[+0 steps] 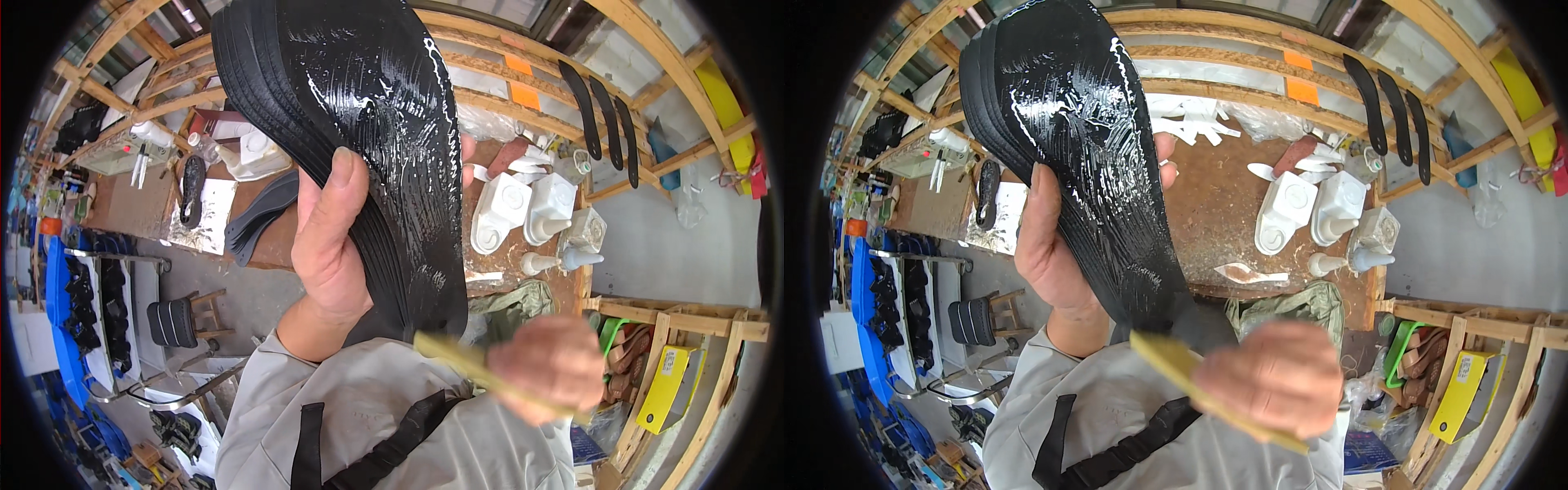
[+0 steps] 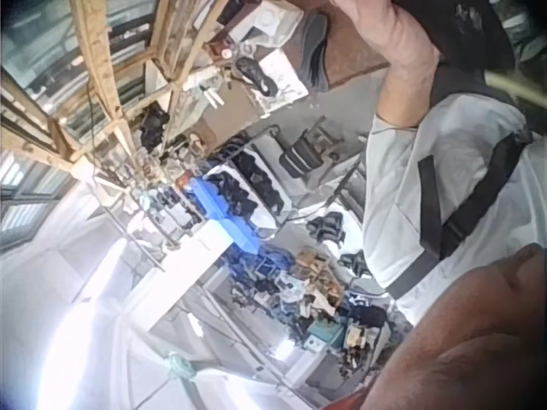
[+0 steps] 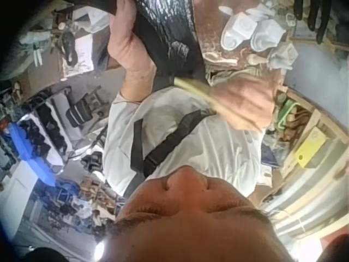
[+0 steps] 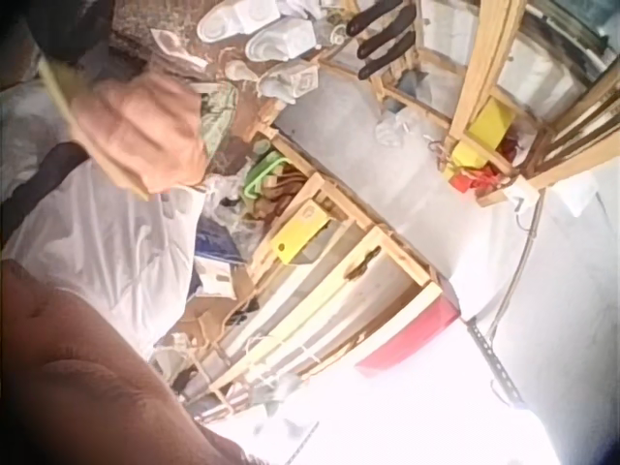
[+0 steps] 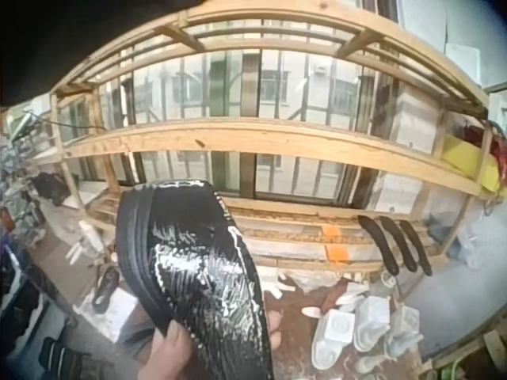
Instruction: Applying adhesive to the bottom of shoe outsoles with a brush and placing them on a rack.
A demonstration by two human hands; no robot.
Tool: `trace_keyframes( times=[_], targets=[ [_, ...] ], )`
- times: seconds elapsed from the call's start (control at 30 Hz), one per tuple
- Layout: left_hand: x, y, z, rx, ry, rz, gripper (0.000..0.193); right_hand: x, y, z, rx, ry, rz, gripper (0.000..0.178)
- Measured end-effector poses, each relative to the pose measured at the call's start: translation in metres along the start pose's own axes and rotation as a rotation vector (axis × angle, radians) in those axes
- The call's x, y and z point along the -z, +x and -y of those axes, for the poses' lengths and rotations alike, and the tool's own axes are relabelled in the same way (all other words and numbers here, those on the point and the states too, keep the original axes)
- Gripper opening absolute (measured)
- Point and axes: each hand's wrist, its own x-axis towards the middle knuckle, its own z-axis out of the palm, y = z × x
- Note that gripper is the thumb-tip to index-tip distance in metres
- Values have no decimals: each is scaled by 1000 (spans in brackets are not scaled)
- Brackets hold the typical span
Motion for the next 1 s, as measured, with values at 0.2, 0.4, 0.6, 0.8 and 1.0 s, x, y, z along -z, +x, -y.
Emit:
trace_keyframes(
  times=[0.2,0.4,0.6,0.8,1.0],
  targets=[
    [12,3,-8,-45,-82,101,54,-4,-3,11,0,-57,101,17],
    [5,3,-10,-30,-148,20,53,-4,-15,18,75,-91,67,20],
    [13,3,-14,63,-320,119,55,29,-31,24,35,175,187,19],
    [-10,1,-7,22,-327,92,56,32,-12,4,87,-95,42,22],
    [-12,-3,-10,-94,-287,-2,56,57,-43,35,22,-84,218,19]
  ],
)
